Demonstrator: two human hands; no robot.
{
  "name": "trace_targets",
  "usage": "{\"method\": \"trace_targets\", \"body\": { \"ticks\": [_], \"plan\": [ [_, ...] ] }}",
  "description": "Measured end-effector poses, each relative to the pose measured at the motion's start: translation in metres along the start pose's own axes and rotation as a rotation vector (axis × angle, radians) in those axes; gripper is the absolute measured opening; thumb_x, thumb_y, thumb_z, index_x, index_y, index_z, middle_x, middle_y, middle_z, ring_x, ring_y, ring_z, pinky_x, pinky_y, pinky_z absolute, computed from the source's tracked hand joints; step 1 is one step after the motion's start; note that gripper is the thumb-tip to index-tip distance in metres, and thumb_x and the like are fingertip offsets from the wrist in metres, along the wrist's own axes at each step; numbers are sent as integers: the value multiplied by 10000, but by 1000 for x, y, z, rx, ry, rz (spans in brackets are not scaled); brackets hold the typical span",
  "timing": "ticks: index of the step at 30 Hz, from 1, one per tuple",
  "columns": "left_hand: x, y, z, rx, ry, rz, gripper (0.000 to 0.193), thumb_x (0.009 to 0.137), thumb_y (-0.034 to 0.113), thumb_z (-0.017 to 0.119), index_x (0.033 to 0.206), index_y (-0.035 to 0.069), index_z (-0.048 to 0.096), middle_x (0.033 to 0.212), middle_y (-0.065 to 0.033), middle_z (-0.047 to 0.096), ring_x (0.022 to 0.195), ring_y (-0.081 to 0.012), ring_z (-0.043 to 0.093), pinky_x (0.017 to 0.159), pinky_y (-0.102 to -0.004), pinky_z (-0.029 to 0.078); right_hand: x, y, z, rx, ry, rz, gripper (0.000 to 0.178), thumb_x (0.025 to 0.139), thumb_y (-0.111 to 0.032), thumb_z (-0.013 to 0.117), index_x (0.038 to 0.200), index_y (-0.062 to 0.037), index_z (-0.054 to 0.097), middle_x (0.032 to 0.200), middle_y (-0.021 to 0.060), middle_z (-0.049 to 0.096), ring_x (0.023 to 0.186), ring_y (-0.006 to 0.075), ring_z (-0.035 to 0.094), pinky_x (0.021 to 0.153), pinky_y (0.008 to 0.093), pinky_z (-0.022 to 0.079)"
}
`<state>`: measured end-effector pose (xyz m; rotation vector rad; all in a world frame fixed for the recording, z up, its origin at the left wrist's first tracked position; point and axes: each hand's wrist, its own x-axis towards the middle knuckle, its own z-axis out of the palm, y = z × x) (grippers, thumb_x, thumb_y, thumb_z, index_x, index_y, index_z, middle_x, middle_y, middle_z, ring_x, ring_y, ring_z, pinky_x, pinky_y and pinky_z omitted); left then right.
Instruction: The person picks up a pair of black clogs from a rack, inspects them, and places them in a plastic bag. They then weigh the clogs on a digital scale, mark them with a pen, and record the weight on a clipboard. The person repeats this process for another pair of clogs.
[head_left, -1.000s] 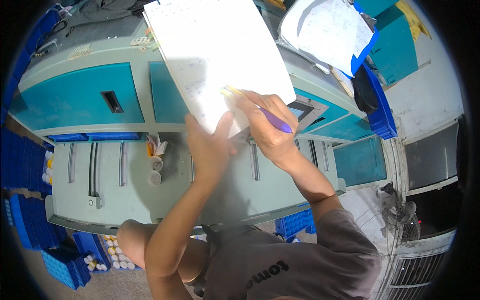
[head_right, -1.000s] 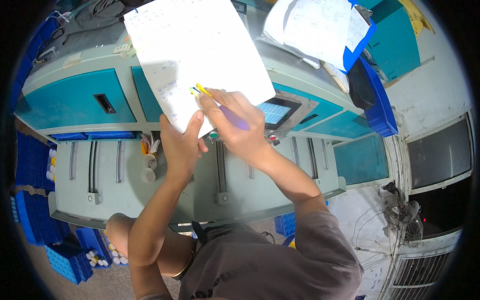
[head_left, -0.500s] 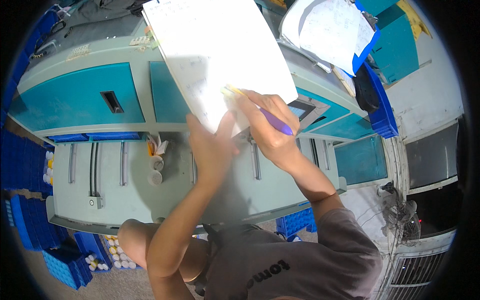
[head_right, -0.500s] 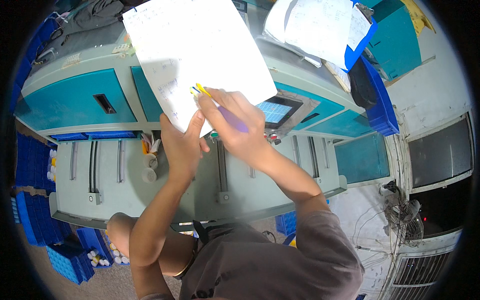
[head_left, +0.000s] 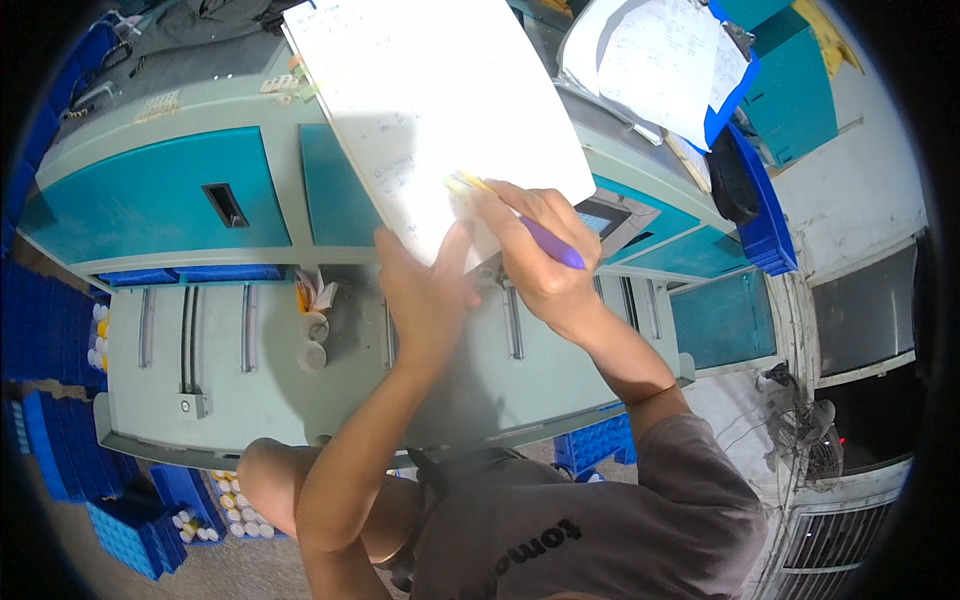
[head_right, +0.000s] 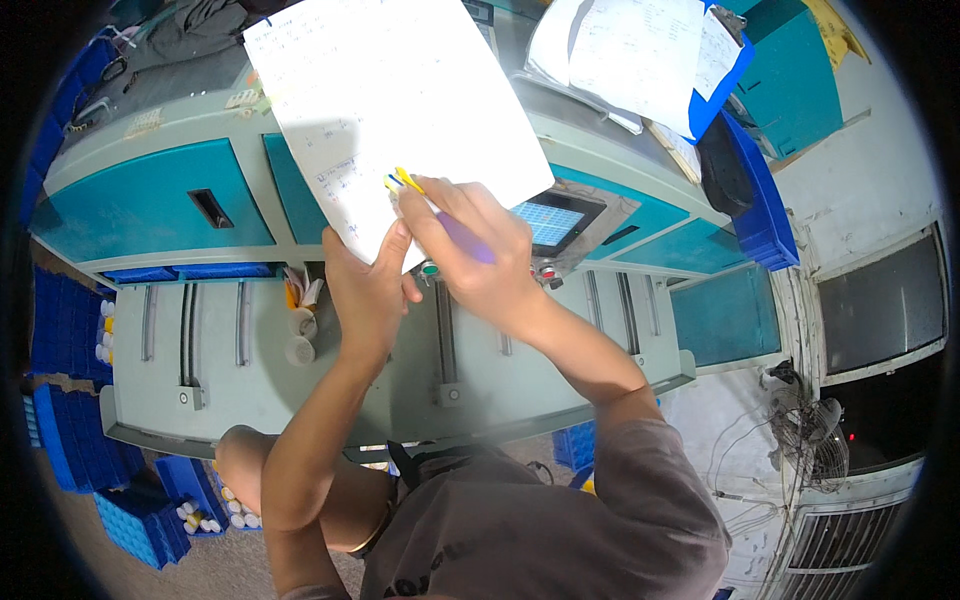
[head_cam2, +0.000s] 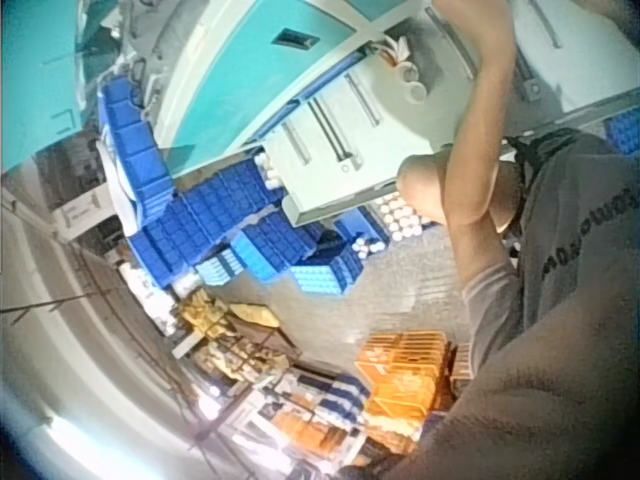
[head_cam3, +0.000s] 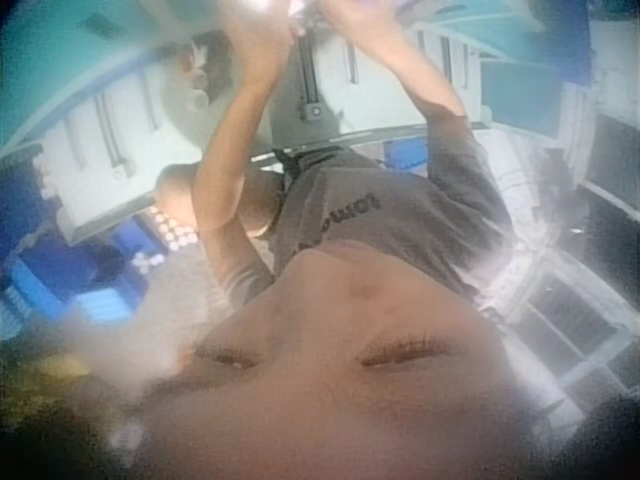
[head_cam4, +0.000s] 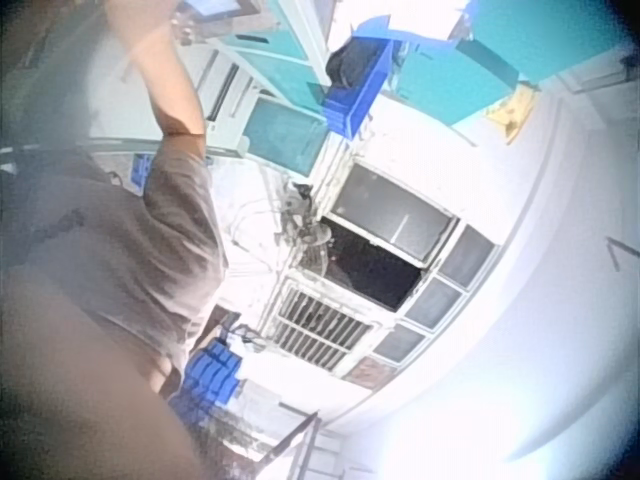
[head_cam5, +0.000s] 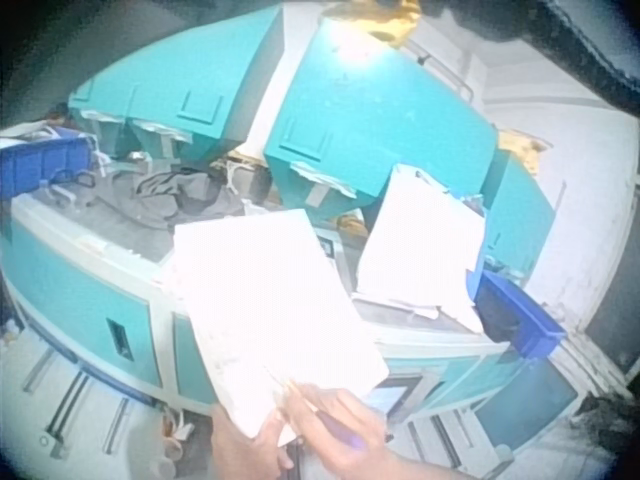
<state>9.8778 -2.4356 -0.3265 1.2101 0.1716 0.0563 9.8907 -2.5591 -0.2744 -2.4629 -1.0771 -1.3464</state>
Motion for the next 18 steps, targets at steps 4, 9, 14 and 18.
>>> {"method": "trace_targets", "body": {
  "ticks": [4,9,14,18],
  "plan": [
    [0,1,1,-6,-2,3,408,881,180,707,1070,-55,433,874,-180,651,493,-177,607,414,-291,468,0,2,1,-23,-24,-13,412,608,17,668,1017,0,715,975,138,717,711,212,626,593,276,518],
    [0,1,0,-14,-3,9,427,881,190,713,1087,-57,432,865,-175,649,494,-176,605,414,-293,467,-1,5,0,-11,-118,11,401,694,-52,708,1093,-31,673,1062,134,702,766,205,635,582,271,521],
    [0,2,1,-1,11,-7,437,884,197,717,1096,-58,431,855,-171,644,489,-175,599,414,-295,465,-1,7,-1,3,-31,-17,412,615,20,650,1021,0,719,967,135,714,710,222,630,584,280,510],
    [0,2,2,-3,-5,4,425,889,179,713,1098,-59,430,864,-171,641,487,-174,596,413,-295,465,0,8,0,-25,-32,-28,413,614,15,653,1021,-3,721,971,133,715,713,218,630,585,277,510]
  ]
}}
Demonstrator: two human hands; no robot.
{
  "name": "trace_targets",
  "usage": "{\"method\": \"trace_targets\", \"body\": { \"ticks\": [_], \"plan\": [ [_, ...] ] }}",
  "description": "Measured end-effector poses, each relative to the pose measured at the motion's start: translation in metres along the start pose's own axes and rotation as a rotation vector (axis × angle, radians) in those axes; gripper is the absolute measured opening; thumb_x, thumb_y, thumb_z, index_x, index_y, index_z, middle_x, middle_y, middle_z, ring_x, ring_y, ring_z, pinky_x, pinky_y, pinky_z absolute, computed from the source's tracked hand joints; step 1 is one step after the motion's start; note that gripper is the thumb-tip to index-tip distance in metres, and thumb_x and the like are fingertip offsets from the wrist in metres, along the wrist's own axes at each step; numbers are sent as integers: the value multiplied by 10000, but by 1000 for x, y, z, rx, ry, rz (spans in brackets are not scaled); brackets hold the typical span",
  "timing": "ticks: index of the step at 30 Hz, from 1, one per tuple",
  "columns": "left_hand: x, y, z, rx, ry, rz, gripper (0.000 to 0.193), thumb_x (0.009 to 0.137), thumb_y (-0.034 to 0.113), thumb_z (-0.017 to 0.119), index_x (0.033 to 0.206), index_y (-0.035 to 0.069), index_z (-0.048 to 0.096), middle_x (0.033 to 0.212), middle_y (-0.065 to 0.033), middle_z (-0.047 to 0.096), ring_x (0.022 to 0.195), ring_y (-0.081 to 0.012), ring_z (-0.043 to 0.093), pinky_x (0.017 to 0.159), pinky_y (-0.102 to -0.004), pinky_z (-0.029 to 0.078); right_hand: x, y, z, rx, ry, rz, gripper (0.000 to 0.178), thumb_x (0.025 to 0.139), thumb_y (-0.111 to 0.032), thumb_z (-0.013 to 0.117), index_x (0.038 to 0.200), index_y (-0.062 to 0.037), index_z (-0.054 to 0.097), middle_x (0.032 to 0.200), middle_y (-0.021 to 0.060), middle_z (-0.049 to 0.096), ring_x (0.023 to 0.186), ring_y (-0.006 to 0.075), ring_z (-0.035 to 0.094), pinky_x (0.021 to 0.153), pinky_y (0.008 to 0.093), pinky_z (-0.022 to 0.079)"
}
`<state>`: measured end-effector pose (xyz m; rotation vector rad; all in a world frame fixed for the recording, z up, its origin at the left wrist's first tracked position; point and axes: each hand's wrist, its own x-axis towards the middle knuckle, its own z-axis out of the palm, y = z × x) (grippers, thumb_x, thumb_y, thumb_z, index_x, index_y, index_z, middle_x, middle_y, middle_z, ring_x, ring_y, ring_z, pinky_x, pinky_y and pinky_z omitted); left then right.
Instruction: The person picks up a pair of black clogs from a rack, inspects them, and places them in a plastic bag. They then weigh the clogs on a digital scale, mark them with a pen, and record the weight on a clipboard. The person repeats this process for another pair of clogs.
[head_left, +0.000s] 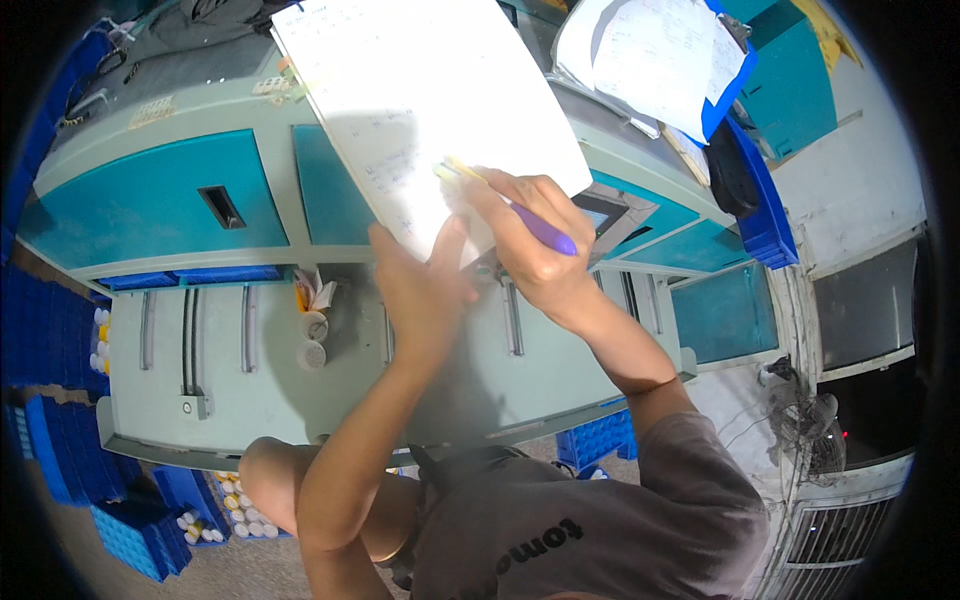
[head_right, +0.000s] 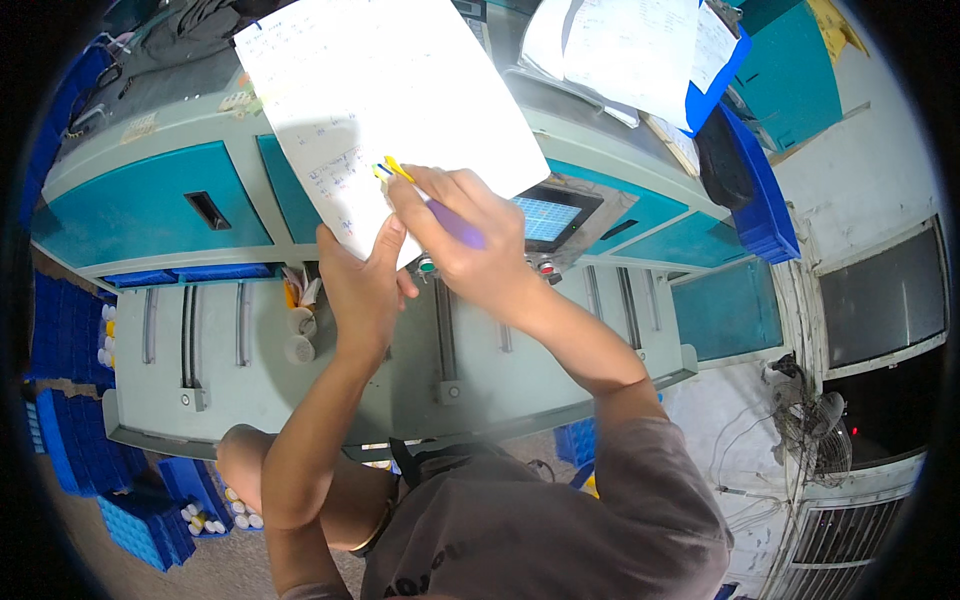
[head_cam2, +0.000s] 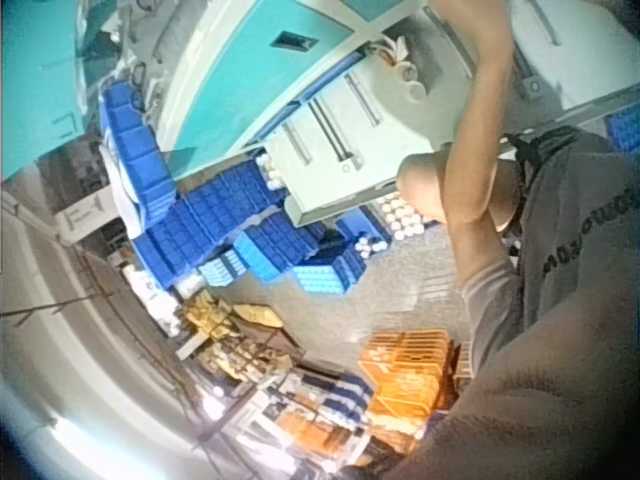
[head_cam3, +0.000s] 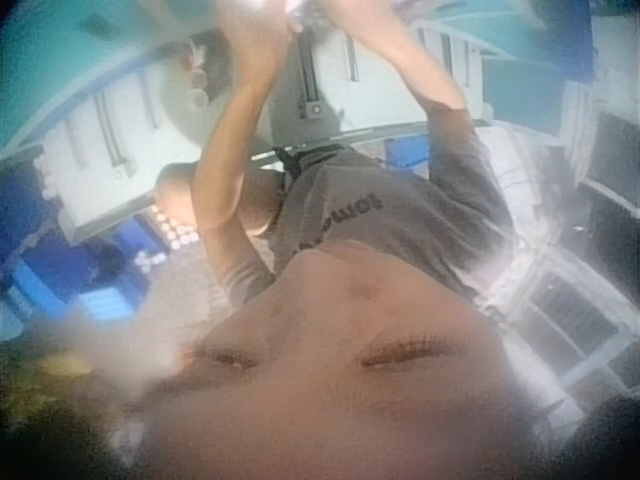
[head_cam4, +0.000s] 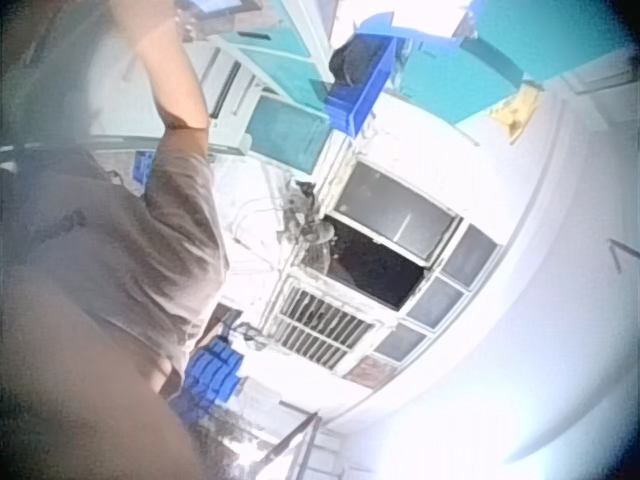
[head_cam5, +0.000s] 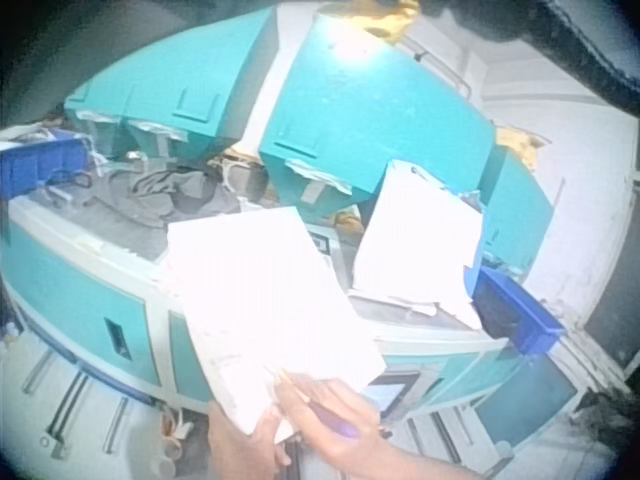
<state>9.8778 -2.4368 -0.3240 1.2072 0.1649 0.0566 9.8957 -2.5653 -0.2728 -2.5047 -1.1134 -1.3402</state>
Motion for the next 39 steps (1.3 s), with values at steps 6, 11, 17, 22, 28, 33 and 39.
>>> {"method": "trace_targets", "body": {
  "ticks": [6,11,17,22,28,33,39],
  "plan": [
    [-1,-1,1,-32,4,9,427,892,173,713,1108,-60,427,865,-167,637,501,-164,599,409,-285,461,1,-2,0,17,-81,74,409,611,22,657,1015,-6,716,958,126,713,715,221,620,594,291,507],
    [0,0,1,-16,7,-8,437,896,182,708,1125,-59,425,873,-163,631,502,-167,595,403,-288,461,0,0,1,42,8,53,359,620,51,670,972,-7,716,938,127,706,717,236,616,611,295,510],
    [1,-3,3,-20,7,34,500,913,255,703,1169,-45,396,874,-148,608,446,-129,522,354,-242,386,-3,10,5,413,136,525,143,900,-106,668,1017,-25,646,837,101,712,660,170,640,597,277,511],
    [-1,-1,5,7,14,14,502,904,230,703,1182,-58,400,895,-162,610,449,-150,530,363,-256,396,-3,15,-15,926,85,1028,269,985,-217,633,1110,5,547,712,95,683,643,94,624,576,239,483],
    [-2,0,5,-20,-6,40,505,893,244,712,1143,-73,408,906,-178,608,459,-180,556,381,-283,418,-3,13,-34,963,13,889,339,1037,-310,538,1150,3,474,789,113,663,663,102,608,608,224,478],
    [-2,-3,4,-63,-8,32,515,890,264,723,1131,-64,408,893,-172,604,460,-164,555,372,-274,404,4,19,-23,1171,41,746,452,1062,-460,390,1111,-32,527,858,69,651,704,96,602,668,259,503],
    [1,-9,3,-60,-18,29,515,884,271,741,1131,-41,415,830,-141,606,446,-148,557,353,-267,393,22,22,22,1069,-107,781,162,993,-200,585,985,-37,586,886,26,634,742,56,560,676,226,478]
  ]
}}
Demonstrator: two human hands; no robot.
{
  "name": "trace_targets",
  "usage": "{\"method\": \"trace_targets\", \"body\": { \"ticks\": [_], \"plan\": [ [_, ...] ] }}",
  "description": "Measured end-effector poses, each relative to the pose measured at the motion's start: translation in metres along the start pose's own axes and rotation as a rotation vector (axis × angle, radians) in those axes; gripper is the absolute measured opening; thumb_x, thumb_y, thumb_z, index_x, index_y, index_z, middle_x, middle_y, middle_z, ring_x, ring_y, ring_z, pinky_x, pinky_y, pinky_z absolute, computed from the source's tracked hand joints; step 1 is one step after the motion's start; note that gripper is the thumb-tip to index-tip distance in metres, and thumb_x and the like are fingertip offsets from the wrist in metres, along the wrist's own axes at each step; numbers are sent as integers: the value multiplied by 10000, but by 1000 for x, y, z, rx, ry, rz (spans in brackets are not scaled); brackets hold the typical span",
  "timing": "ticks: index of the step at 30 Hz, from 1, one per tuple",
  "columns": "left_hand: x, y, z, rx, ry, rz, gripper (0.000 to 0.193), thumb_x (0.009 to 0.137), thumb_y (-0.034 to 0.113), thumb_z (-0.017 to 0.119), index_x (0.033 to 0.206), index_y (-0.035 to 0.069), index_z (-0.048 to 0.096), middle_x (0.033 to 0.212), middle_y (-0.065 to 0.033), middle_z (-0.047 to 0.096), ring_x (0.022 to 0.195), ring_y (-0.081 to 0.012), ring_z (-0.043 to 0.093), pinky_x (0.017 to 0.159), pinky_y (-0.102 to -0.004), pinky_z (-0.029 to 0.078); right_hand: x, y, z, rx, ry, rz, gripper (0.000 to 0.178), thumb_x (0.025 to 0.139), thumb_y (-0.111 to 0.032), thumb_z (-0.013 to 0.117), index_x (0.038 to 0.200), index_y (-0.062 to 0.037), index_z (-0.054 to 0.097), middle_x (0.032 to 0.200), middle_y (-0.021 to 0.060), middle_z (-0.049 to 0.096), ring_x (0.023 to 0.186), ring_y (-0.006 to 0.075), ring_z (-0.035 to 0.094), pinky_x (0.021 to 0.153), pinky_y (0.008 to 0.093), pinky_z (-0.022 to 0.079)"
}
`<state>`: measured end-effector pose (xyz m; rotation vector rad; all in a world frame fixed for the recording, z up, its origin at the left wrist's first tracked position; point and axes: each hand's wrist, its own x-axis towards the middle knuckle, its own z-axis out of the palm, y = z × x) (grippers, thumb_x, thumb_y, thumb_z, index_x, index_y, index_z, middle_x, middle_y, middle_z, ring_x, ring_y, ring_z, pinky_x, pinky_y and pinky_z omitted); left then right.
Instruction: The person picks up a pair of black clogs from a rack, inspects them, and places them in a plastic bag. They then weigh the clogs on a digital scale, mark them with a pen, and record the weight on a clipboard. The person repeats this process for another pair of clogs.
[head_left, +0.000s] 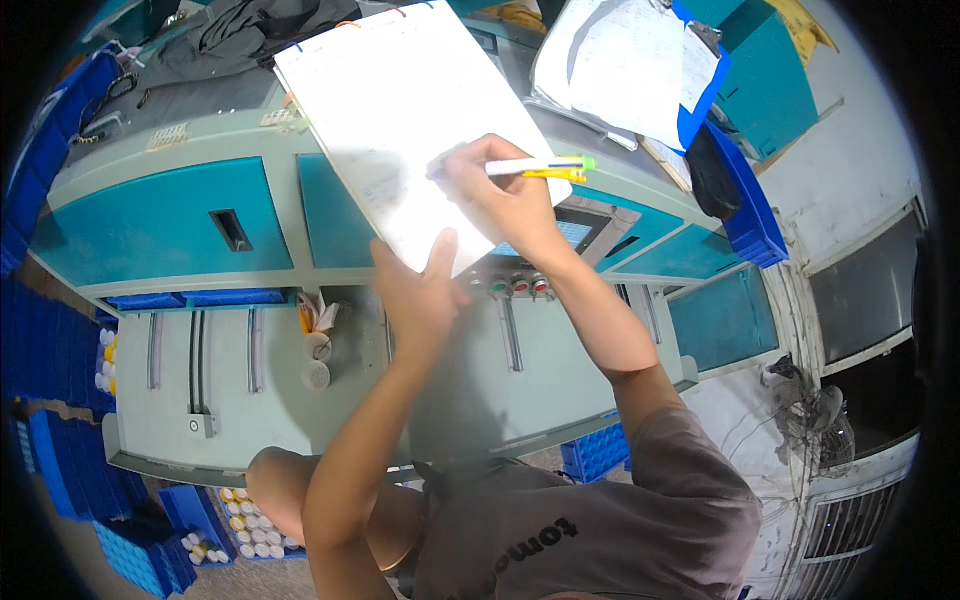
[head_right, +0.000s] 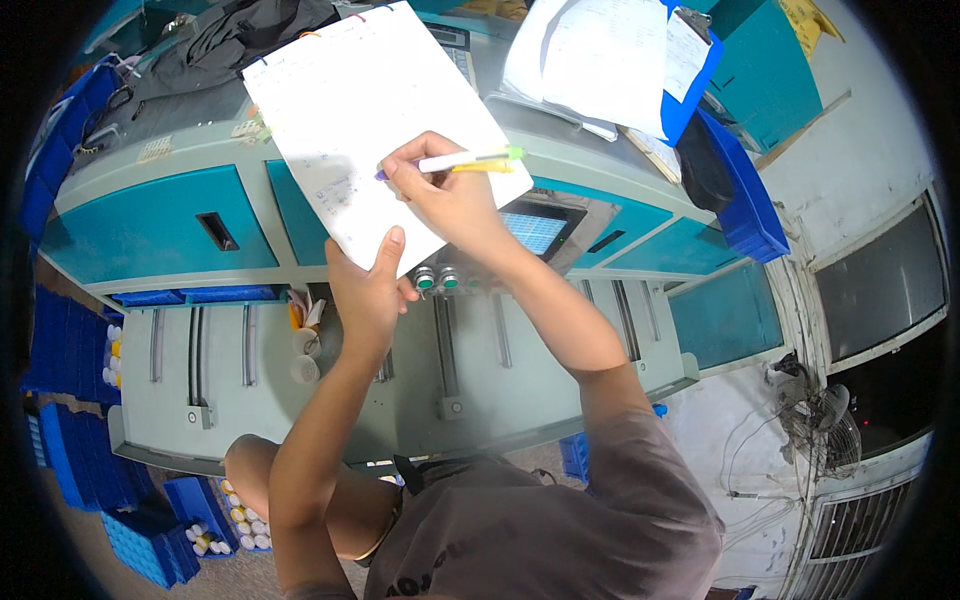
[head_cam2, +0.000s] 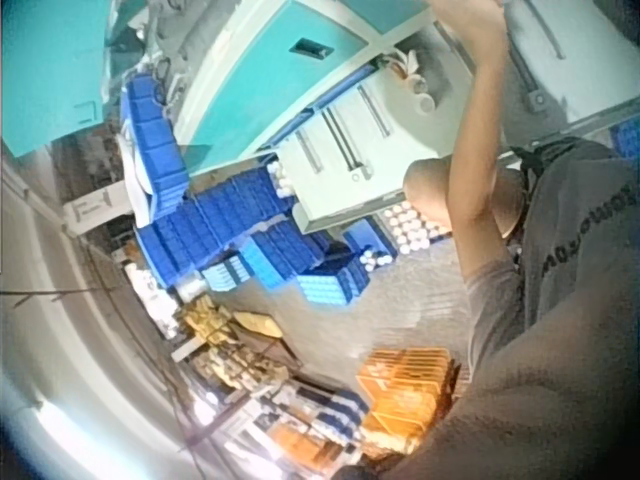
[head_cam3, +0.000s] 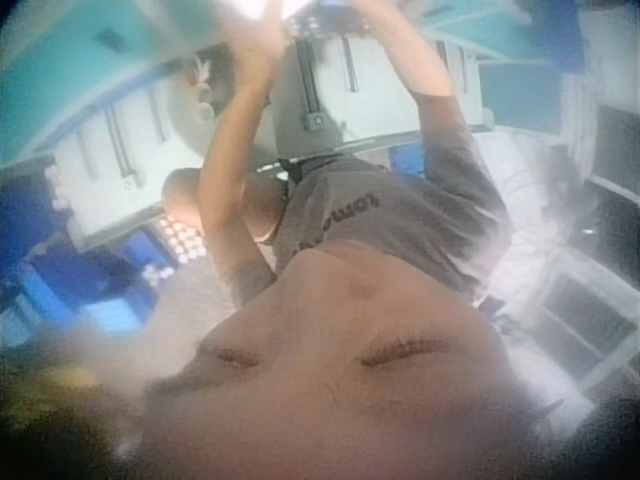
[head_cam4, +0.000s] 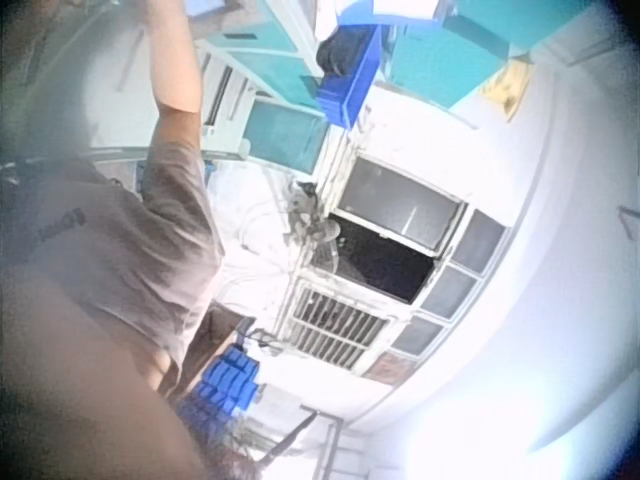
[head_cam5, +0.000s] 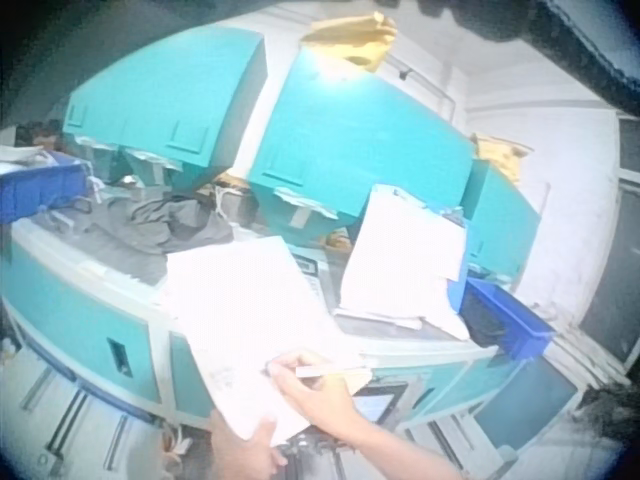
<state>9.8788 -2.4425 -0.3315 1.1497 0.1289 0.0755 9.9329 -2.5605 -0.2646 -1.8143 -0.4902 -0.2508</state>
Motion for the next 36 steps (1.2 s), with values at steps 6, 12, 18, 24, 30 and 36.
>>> {"method": "trace_targets", "body": {
  "ticks": [6,12,18,24,30,36],
  "plan": [
    [-2,3,2,-31,17,-30,491,884,244,736,1123,-40,415,767,-112,596,432,-142,551,351,-269,395,13,21,9,-15,118,-35,219,905,-76,653,779,-75,474,737,-19,555,670,19,504,601,188,441],
    [-3,8,4,-31,21,-92,481,884,240,727,1112,-43,412,775,-119,597,435,-151,551,375,-276,411,15,26,8,-102,153,-59,248,839,-110,701,748,-64,474,649,-26,509,591,27,443,521,208,367],
    [-3,10,5,-13,28,-92,474,884,237,725,1103,-45,414,810,-133,601,471,-157,570,406,-279,436,16,29,10,-73,139,-77,247,834,-113,704,749,-59,479,652,-18,510,608,35,460,535,214,376],
    [-2,6,4,-25,20,-78,470,884,225,722,1110,-52,417,817,-137,602,476,-161,572,411,-285,465,15,29,8,-147,134,-77,241,828,-111,699,746,-56,479,648,-19,499,611,37,455,541,217,374],
    [-2,6,4,-20,24,-90,476,881,226,722,1114,-56,418,835,-145,602,481,-168,577,405,-282,467,17,33,9,-63,139,-101,245,821,-114,704,741,-59,479,639,-23,489,600,32,443,528,215,363],
    [-2,8,4,4,31,-108,495,879,235,731,1120,-61,416,858,-156,601,492,-179,584,406,-285,472,17,34,8,-101,128,-76,242,828,-109,702,748,-64,479,636,-25,492,591,30,447,521,217,366]
  ]
}}
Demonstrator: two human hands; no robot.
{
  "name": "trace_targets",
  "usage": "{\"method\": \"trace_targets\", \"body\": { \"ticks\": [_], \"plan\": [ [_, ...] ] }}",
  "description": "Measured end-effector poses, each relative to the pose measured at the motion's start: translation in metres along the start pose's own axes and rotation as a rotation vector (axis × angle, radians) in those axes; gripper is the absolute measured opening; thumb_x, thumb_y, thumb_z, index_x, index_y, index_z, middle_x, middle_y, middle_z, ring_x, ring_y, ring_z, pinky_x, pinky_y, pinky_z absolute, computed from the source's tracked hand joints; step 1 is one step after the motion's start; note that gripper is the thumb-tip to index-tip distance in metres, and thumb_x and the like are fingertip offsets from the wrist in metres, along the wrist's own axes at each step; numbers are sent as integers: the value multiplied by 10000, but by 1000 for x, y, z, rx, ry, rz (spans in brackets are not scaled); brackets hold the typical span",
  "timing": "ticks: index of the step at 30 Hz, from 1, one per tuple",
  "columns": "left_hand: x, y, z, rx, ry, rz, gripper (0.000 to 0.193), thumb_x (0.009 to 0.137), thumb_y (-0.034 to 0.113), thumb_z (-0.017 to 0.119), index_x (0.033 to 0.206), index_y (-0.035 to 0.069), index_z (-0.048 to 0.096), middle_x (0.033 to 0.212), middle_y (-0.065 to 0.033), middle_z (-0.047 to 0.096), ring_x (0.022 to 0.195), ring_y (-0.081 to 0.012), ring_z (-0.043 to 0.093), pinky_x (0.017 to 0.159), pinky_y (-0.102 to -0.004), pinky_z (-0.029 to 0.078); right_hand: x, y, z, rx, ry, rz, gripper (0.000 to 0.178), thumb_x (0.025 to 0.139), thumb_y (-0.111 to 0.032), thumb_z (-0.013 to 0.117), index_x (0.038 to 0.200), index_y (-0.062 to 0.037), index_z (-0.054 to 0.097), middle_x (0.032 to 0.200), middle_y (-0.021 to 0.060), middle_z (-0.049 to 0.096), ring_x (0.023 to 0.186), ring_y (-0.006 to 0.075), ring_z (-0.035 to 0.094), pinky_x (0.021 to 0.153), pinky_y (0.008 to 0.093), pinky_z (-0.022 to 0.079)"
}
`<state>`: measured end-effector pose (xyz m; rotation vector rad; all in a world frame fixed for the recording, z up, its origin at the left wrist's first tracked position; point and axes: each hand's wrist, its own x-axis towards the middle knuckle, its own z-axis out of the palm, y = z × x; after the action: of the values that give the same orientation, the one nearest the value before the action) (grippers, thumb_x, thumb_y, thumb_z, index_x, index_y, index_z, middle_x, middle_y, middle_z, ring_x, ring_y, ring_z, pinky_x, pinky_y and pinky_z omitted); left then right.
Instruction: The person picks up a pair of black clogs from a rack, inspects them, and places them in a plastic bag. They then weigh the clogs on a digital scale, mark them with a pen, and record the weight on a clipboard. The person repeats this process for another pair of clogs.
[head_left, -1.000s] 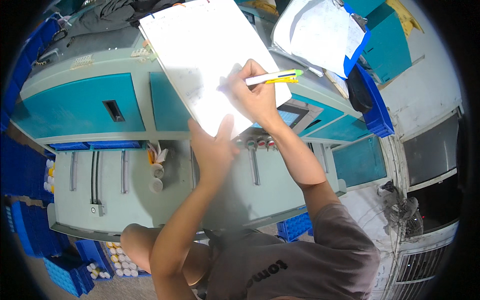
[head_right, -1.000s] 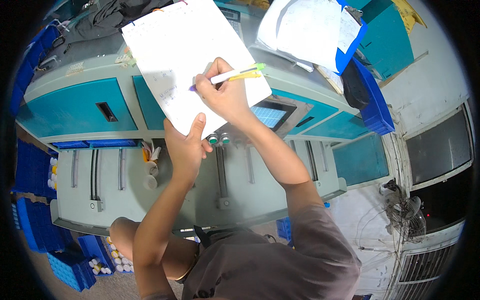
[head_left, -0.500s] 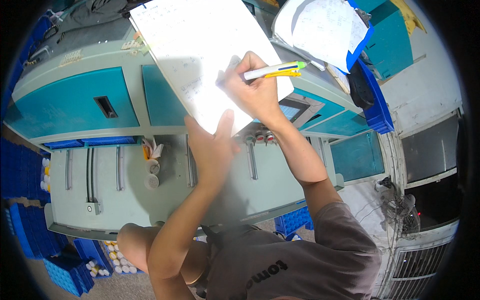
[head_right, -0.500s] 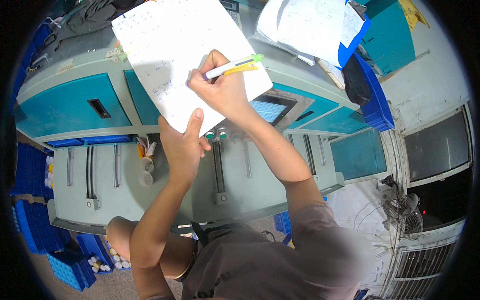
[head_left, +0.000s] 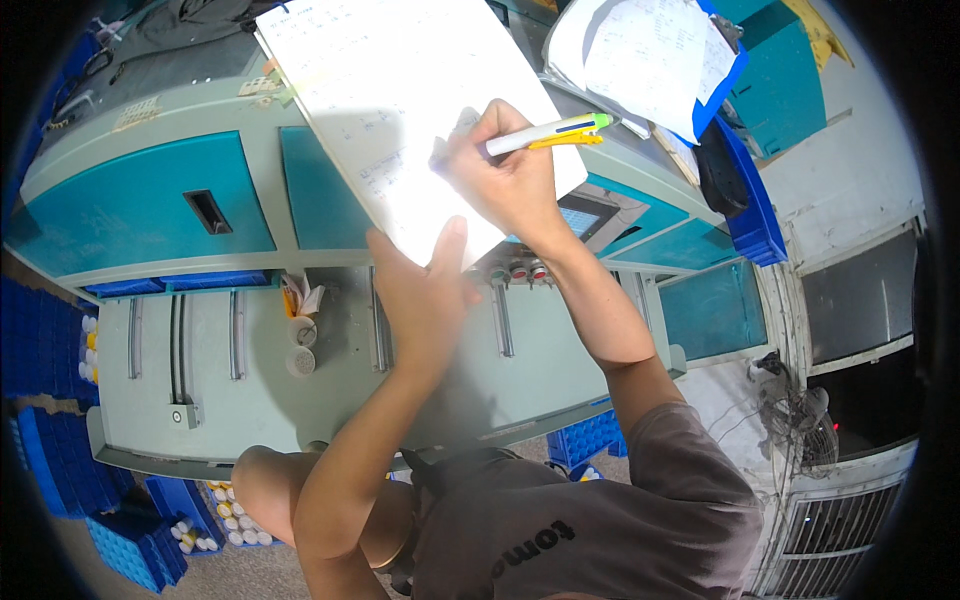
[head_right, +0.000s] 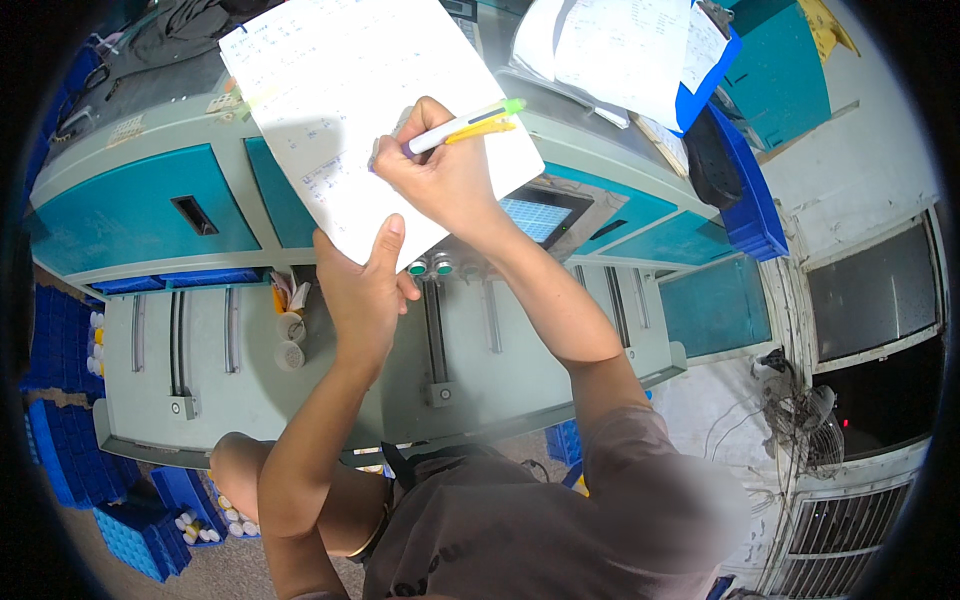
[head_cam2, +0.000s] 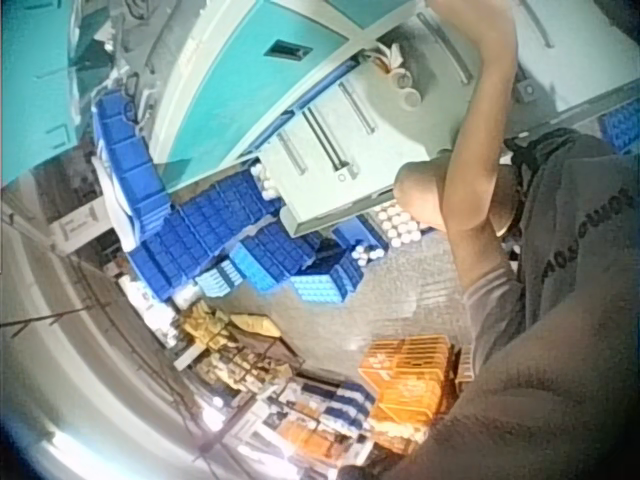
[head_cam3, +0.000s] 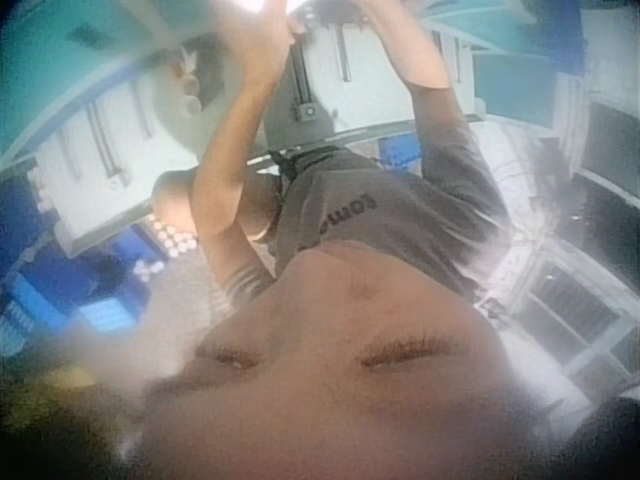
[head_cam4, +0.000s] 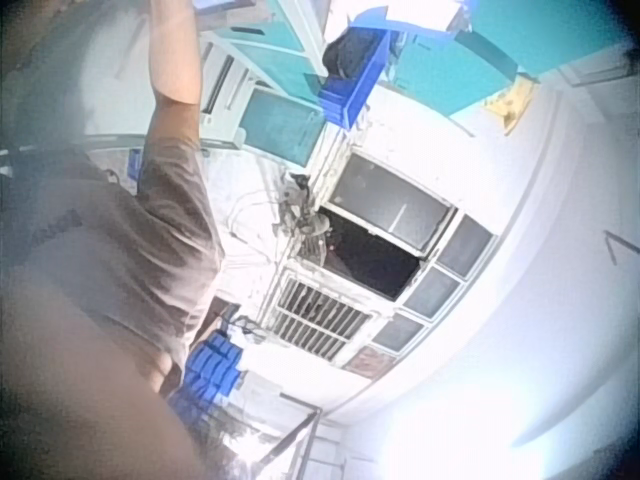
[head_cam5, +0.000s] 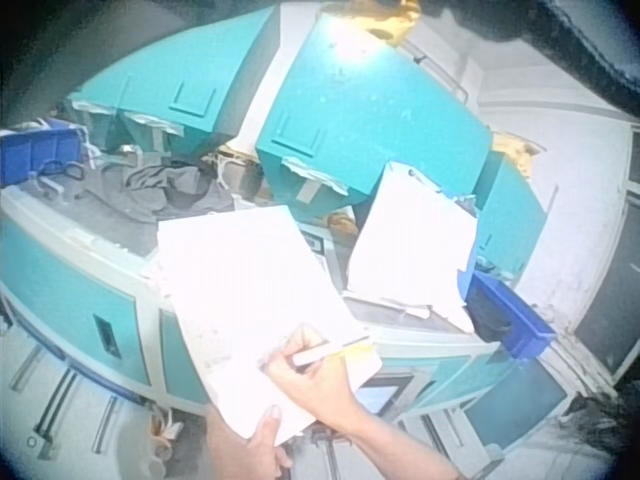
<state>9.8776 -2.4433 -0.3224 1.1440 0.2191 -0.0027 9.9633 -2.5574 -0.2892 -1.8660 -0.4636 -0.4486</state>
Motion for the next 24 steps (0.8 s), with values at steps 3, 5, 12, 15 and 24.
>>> {"method": "trace_targets", "body": {
  "ticks": [3,5,12,15,24],
  "plan": [
    [0,-1,0,-1,-4,15,501,883,234,730,1129,-66,412,863,-155,605,497,-174,584,404,-287,466,0,0,0,31,11,-11,236,827,-109,703,754,-62,484,634,-26,493,590,34,454,516,219,373],
    [-1,-2,-1,4,7,41,492,890,222,721,1143,-66,412,883,-159,608,489,-171,574,398,-287,455,-1,-1,0,111,-1,-29,230,819,-107,707,760,-56,490,636,-26,497,590,42,460,513,221,378],
    [-5,5,3,52,6,71,492,939,208,673,1246,-32,374,923,-159,619,439,-136,524,338,-247,357,-4,-15,-12,211,84,-8,180,889,-54,658,794,-67,506,735,-2,554,684,54,522,595,238,422],
    [-7,15,2,119,-9,124,488,941,218,672,1246,-27,380,869,-144,622,423,-132,506,329,-241,337,-11,-25,-38,167,256,-78,187,914,-148,693,882,-69,527,765,6,596,682,46,535,568,223,418],
    [-13,47,1,80,-15,180,403,912,264,716,1108,-19,505,676,-57,581,376,-92,451,311,-223,301,-32,-2,-201,-1246,401,-102,187,835,-175,733,961,-55,664,913,118,628,835,334,643,685,394,519]
  ]
}}
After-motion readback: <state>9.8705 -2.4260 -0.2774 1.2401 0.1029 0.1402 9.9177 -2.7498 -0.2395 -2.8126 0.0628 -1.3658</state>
